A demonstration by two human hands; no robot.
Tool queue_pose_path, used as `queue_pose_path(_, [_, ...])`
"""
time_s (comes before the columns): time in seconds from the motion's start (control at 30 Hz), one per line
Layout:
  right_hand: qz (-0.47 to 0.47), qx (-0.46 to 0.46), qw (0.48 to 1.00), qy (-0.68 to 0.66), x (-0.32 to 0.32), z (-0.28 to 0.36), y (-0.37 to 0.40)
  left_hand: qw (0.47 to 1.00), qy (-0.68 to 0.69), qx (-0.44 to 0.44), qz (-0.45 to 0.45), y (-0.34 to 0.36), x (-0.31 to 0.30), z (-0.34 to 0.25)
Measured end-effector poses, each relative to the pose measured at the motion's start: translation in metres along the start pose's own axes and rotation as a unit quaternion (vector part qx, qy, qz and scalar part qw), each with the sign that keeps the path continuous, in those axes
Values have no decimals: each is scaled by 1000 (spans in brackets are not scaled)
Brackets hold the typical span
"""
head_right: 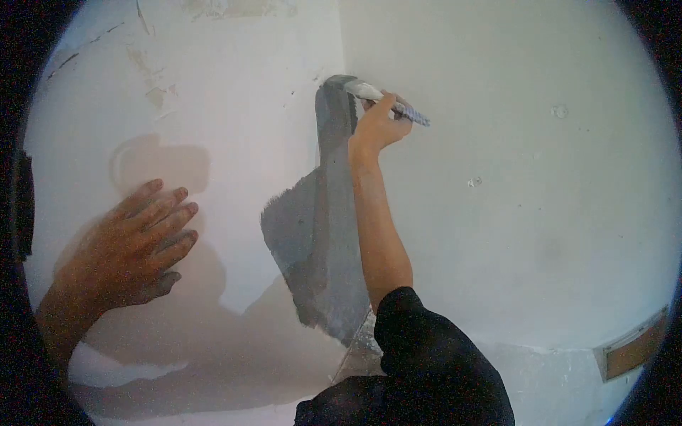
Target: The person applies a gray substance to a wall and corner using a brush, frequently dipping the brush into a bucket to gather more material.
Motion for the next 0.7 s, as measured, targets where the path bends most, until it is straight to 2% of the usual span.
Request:
queue_pose_path(0.1, [41, -17, 998, 33, -1, 1, 7, 1000, -6, -3, 5, 1, 0, 0])
queue_pose_path(0.2, [-7, 18, 1000, 20, -3, 4, 3, 1000, -9, 4, -3, 1, 0, 0])
queue_pose_path(0.3, [-9, -6, 1000, -16, -6, 16, 7, 1000, -6, 3, -4, 2, -1, 0])
queue_pose_path(0.4, [-2, 16, 999, 30, -7, 4, 11, 1000, -11, 4, -12, 2, -1, 0])
queue_pose_path(0.5, [17, 15, 1000, 19, -6, 4, 9, 1000, -14, 5, -8, 2, 0, 0])
queue_pose_path(0.7, [-43, -1, 997, 59, 4, -20, -13, 1000, -17, 7, -2, 1, 0, -1])
Point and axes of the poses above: each hand's wrist, its own y-axis away from the middle knuckle, its own x-axis out of the palm, z = x × y, the point moved 1 cm from there along -y, towards the middle knuckle, and after that the axes turned 13 degrees about -x, right-handed, at the moved point
